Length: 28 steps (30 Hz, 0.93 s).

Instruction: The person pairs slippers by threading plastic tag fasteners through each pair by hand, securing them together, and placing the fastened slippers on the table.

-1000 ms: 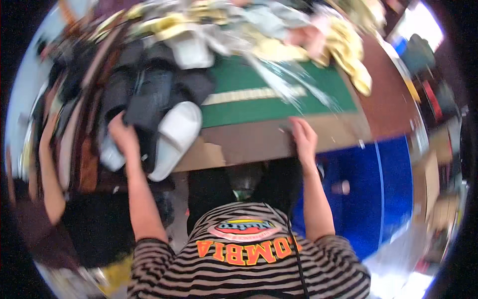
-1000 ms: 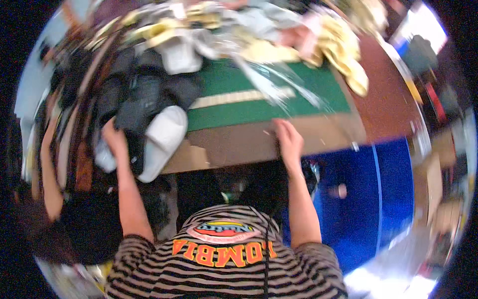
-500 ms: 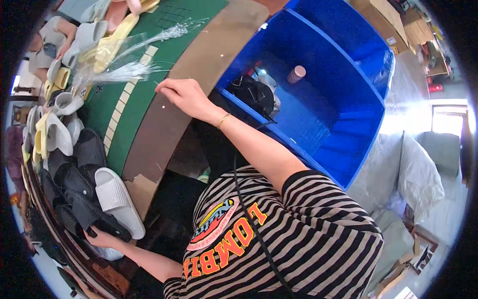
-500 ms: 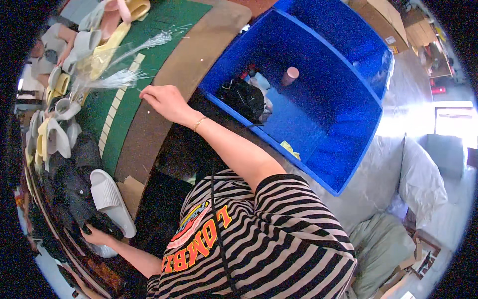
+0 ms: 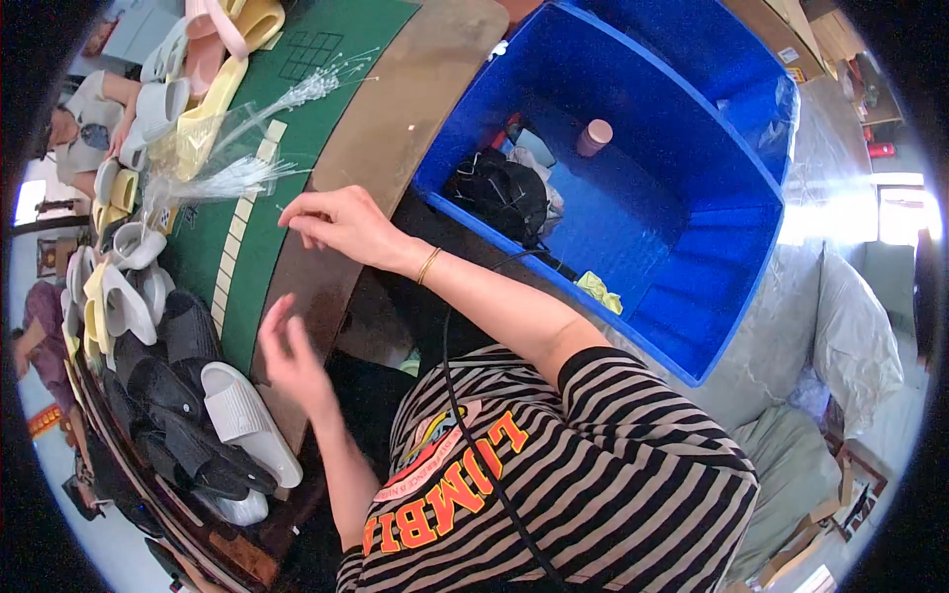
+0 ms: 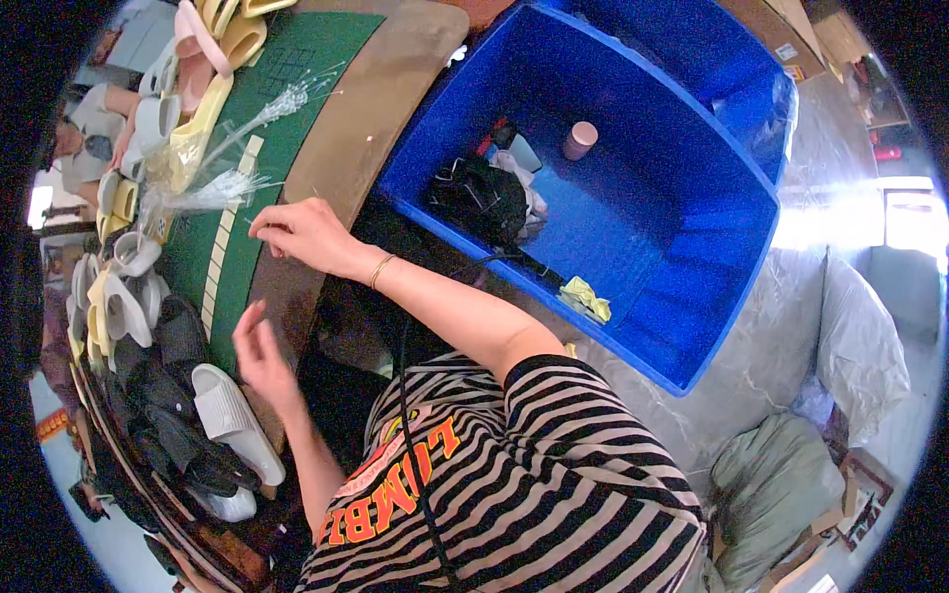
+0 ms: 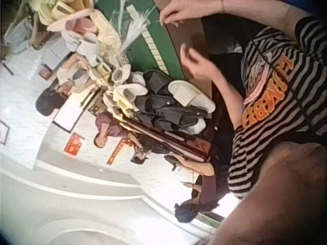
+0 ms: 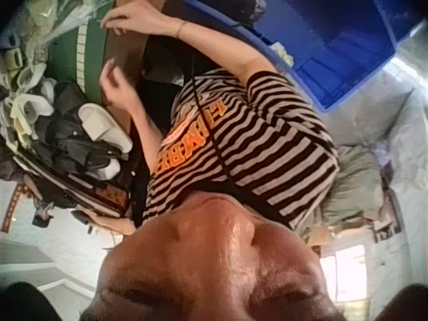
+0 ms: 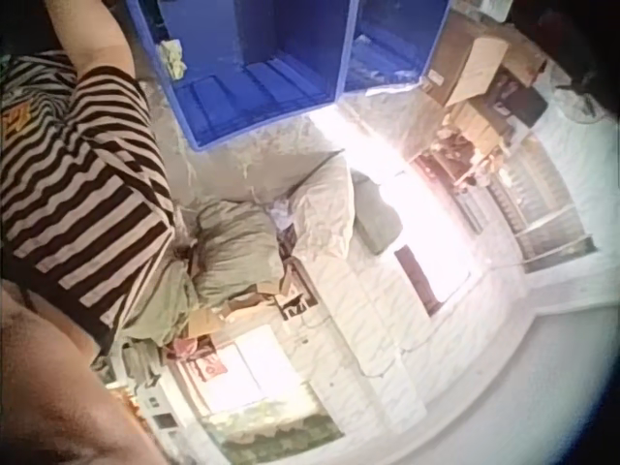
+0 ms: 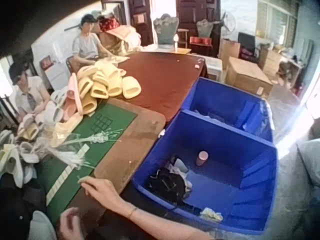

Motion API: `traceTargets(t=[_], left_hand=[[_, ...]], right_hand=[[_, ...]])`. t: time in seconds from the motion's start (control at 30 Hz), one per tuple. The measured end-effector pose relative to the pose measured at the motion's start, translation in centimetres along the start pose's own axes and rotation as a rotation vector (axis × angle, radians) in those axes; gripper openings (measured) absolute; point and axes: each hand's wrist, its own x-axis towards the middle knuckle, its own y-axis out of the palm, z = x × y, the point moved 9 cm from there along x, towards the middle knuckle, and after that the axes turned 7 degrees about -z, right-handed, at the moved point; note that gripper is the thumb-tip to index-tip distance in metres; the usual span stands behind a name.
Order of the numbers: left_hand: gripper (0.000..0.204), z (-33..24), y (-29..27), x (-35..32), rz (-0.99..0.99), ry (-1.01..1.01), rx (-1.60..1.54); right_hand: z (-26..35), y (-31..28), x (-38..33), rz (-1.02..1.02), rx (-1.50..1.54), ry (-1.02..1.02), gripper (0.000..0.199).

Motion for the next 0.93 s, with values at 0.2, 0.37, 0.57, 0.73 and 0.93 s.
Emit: traceTargets(t=[0.2, 0.37, 0.57, 0.73, 0.93], left_hand=[[0.024, -2.6, 7.4, 1.6, 0.131, -0.171, -0.2], [0.012, -4.2, 11.2, 3.7, 0.285, -0.066, -0.138], [0.014, -3.4, 13.1, 7.0, 0.206, 0.025, -0.174], [0.016, -2.9, 14.0, 7.1, 0.213, -0.049, -0.236], [0.017, -1.8, 14.1, 7.2, 0.182, -0.065, -0.204]], right_hand=[[2.9, -1.5, -1.4, -0.145, -0.01, -0.285, 0.013], [2.3, -5.5, -0.7, -0.18, 0.024, -0.103, 0.013], [0.0, -17.2, -2.2, -0.611, -0.251, -0.3, 0.017], [-15.4, -28.4, -5.7, -0.503, -0.971, 0.11, 0.032], [-23.4, -23.7, -9.2, -0.047, -1.246, 0.205, 0.064]])
